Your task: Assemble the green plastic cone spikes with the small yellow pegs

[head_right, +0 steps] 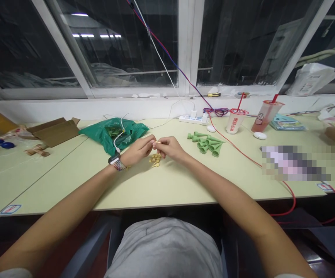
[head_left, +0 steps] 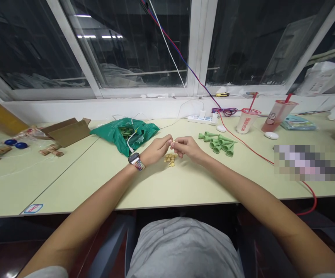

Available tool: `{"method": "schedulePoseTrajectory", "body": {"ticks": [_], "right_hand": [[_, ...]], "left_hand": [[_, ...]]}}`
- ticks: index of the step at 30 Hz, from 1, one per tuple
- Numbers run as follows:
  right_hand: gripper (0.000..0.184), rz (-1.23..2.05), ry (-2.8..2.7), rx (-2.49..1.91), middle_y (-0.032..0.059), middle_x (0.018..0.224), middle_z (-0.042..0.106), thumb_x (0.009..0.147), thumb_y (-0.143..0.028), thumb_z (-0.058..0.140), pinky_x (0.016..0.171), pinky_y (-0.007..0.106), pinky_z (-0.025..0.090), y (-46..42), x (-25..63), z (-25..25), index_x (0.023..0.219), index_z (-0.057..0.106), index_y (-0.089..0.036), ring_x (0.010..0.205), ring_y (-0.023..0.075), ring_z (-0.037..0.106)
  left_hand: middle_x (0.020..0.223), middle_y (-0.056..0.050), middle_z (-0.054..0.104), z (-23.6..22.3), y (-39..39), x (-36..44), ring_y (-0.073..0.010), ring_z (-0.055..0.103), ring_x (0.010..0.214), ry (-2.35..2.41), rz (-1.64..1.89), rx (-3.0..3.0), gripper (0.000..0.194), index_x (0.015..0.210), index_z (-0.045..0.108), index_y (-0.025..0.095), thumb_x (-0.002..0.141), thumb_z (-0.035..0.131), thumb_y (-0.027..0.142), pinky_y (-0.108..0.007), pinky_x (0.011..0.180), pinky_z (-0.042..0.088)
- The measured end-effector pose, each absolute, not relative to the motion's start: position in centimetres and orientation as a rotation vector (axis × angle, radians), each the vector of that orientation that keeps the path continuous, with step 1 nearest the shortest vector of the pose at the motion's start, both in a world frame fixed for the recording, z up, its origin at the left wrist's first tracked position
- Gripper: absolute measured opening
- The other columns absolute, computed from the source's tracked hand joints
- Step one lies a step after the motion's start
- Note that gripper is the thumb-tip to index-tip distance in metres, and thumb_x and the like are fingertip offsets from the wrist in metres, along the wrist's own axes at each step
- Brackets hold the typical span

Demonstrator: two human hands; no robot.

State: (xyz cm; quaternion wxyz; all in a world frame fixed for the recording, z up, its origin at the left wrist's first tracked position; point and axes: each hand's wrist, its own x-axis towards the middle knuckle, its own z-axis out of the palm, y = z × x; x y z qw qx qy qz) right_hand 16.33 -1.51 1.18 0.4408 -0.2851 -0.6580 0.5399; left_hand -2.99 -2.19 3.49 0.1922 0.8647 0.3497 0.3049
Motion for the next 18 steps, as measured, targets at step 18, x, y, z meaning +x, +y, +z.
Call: {"method": "schedulePoseTrajectory", "body": {"ticks": [18], "right_hand": [[0.022,1.433,-1.568,-0.824,-0.0023,0.059,0.052,0.074,-0.039,0.071,0.055,0.027,0.036,-1.1,17.0,0.5,0.070,0.063,-0.019,0.053,0.0118,0.044]], "left_hand": [[0.072,0.002,0.052,2.4,-1.6,-3.2,-0.0148,0.046,0.065,1.007,0.949,2.413,0.033,0.093,0.054,0.020,0.107,0.042,0.048,-0.029,0.065,0.036]]}}
